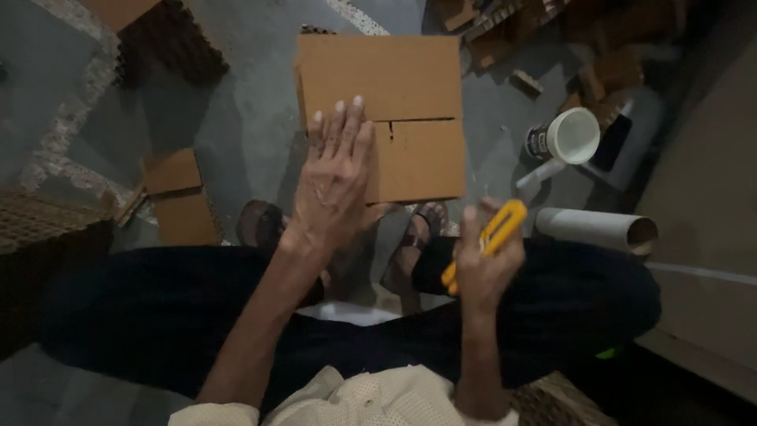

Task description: The person sits on the floor and uses a yellow utility knife to cut a stack of cardboard sheets into smaller rectangular pieces. The cut pieces are separated and placed aside as the task continues.

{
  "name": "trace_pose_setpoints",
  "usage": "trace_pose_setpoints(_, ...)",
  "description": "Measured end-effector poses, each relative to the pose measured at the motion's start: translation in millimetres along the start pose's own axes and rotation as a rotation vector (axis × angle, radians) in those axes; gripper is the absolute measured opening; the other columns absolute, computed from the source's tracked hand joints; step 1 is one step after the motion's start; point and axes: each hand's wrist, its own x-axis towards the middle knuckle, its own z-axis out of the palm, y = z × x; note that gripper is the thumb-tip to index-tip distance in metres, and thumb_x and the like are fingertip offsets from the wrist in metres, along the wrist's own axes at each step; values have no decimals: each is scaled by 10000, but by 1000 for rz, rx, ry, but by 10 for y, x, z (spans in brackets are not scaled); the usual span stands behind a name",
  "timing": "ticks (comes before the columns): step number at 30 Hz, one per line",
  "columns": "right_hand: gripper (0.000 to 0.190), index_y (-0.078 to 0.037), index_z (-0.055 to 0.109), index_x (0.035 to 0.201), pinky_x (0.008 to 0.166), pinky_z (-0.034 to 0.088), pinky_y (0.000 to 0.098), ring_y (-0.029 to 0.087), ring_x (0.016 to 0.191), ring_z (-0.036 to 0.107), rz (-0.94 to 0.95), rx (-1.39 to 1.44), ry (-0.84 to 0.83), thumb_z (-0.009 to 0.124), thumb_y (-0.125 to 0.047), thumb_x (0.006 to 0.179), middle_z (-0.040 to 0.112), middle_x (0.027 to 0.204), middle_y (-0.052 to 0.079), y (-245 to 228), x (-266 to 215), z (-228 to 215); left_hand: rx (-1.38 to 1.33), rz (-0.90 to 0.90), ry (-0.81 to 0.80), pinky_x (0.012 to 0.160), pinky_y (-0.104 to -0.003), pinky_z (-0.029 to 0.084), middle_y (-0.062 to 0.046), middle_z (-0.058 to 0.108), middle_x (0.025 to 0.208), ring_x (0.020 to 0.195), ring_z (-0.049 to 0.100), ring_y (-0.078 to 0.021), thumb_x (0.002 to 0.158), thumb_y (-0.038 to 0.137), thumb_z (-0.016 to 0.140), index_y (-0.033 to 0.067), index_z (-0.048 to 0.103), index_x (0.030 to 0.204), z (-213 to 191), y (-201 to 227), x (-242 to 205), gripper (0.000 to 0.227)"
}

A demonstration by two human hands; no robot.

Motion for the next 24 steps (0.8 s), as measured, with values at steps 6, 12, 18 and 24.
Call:
trace_pose_setpoints(6,361,30,612,1275,817,552,237,100,987,660,-221,-8,-140,764,-203,1046,675,1140,87,88,457,151,-86,68,106,1267,-588,48,-276,412,1554,1507,325,-444,791,596,831,-84,527,1344,148,-11,-83,928)
trace_pose_setpoints(12,421,-28,633,1209,423,367,207,41,488,467,271,323,-250,752,-322,932,539,689,-7,11,506,71,-347,68,199,1317,-494,165,-243,407,1605,1542,357,-433,865,558,818,42,463,1406,219,-13,-312,827)
trace_pose_setpoints(18,279,-48,589,1033,442,391,220,67,522,519,203,365,-386,695,-304,998,577,725,2,14,512,-147,-488,49,276,1264,-641,219,-232,461,1500,1433,449,-425,730,623,824,15,393,1475,-303,234,-343,1053)
trace_pose_setpoints(24,295,-48,613,1054,409,404,215,95,483,546,640,591,-639,589,-335,988,646,722,33,76,530,-149,-699,-55,100,983,-498,491,-128,726,1088,1011,722,-278,882,346,791,33,660,1232,-821,225,-359,487)
